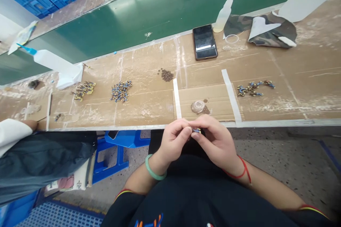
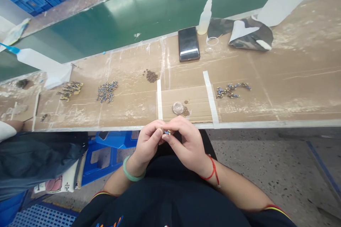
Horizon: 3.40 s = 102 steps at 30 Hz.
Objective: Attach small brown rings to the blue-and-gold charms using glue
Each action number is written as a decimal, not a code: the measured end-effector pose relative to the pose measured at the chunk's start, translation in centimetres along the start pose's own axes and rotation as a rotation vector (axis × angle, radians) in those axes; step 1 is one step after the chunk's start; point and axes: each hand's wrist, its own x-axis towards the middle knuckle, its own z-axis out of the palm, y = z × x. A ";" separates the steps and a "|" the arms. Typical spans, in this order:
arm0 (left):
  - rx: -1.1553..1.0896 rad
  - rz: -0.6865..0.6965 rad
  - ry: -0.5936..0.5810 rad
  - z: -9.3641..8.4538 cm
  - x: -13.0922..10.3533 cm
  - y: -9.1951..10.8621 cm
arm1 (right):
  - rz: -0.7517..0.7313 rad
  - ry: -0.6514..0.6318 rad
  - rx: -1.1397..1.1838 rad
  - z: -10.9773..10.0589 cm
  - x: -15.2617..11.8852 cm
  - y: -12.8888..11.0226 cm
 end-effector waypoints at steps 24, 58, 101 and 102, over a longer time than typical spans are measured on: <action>1.500 -0.038 0.082 -11.3 18.8 -0.1 | 0.082 0.314 0.172 -1.9 -0.6 2.1; 0.279 0.304 -0.074 3.2 0.3 2.8 | -0.279 0.771 -0.158 0.7 1.9 1.8; -0.495 0.158 0.019 -2.3 3.0 -1.9 | 0.085 0.063 -0.420 -5.6 3.0 3.1; -0.473 0.163 0.049 -2.3 2.8 -2.2 | 0.071 0.035 -0.437 -5.7 3.1 3.2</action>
